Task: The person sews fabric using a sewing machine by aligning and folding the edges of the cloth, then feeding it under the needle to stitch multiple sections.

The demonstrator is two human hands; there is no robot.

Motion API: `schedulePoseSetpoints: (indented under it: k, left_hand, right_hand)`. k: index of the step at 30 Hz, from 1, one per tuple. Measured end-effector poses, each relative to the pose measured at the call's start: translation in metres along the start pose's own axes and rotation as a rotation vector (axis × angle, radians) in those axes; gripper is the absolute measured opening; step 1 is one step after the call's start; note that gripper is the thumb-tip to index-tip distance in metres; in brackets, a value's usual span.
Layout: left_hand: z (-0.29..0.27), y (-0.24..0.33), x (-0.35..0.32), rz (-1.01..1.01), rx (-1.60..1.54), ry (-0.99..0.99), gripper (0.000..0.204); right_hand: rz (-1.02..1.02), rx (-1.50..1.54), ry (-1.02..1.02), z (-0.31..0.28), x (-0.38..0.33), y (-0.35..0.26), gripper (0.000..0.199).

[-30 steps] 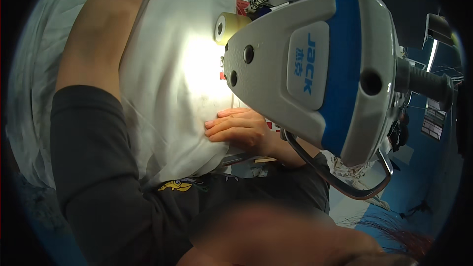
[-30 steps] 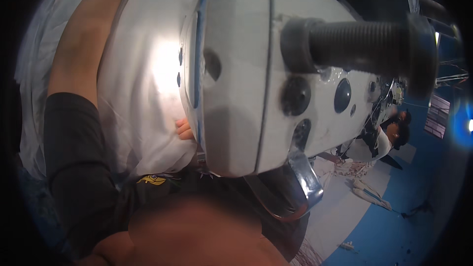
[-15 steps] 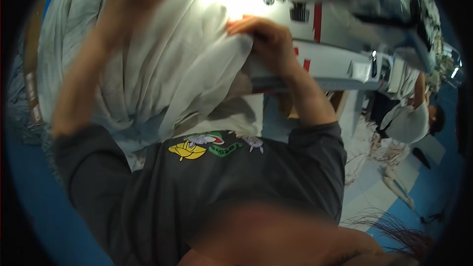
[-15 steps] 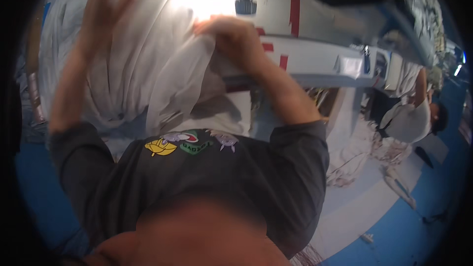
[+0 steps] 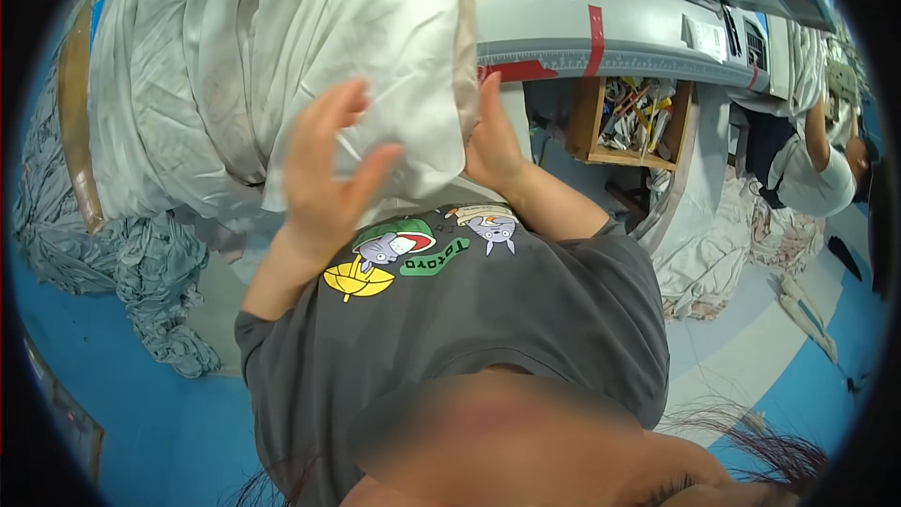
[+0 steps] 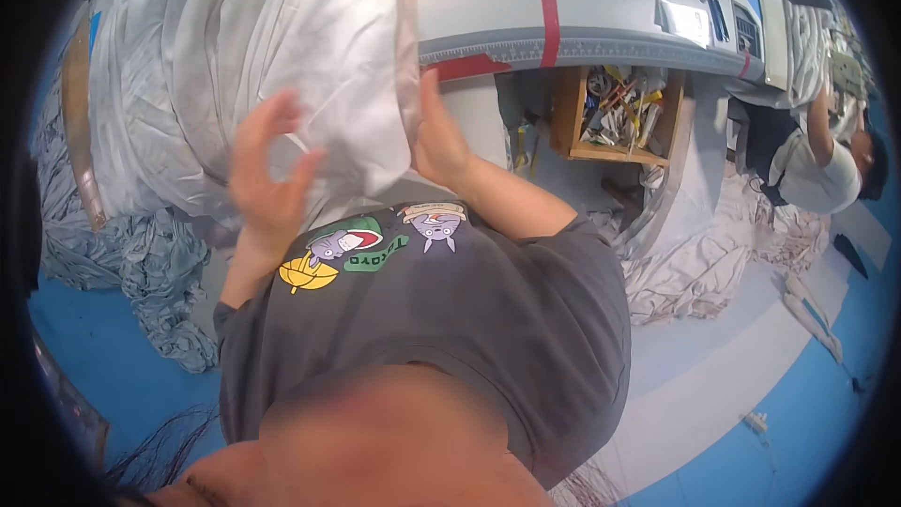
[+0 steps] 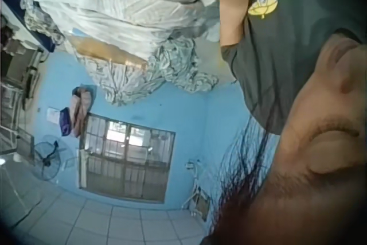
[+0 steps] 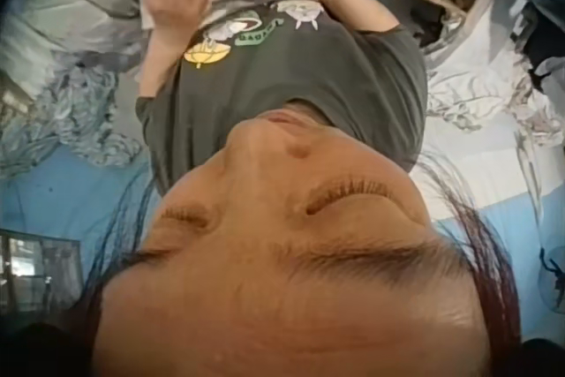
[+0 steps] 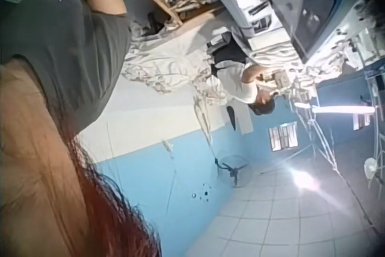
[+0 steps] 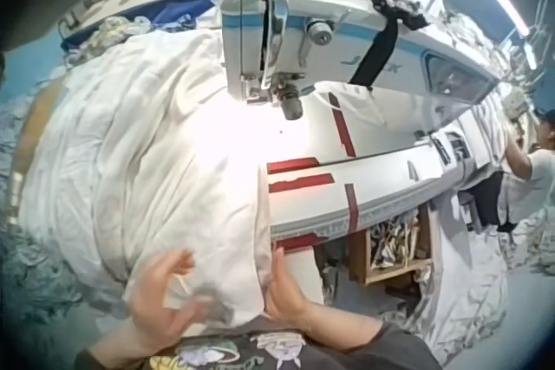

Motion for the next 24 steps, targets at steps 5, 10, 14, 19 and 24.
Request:
schedulePoseSetpoints:
  k: [5, 10, 14, 19, 24]
  left_hand:
    - [0.06, 0.019, -0.017, 0.073, 0.224, -0.25, 0.071]
    - [0.05, 0.031, -0.027, 0.247, 0.27, -0.105, 0.065]
    - [0.062, 0.031, -0.035, 0.155, 0.213, -0.168, 0.046]
    - [0.079, 0.02, -0.024, -0.131, 0.309, -0.422, 0.025]
    - [0.08, 0.012, -0.022, -0.128, 0.377, -0.439, 0.023]
  right_hand:
    - [0.085, -0.284, 0.189, -0.043, -0.023, 0.026, 0.038]
    - [0.094, -0.511, 0.146, -0.056, -0.037, 0.026, 0.023]
    - [-0.004, -0.867, 0.038, -0.044, -0.042, 0.023, 0.03]
    - [-0.098, -1.324, -0.093, -0.024, -0.048, 0.021, 0.038]
    - [-0.04, -1.261, -0.143, -0.032, -0.051, 0.024, 0.041]
Point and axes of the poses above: each hand's wrist, its own x-axis towards the middle knuckle, its own z-axis out of the palm, y = z × x, the point moved 5 cm from there along x, towards the middle knuckle, and after that the axes turned 11 degrees about x, right-handed, at the moved point
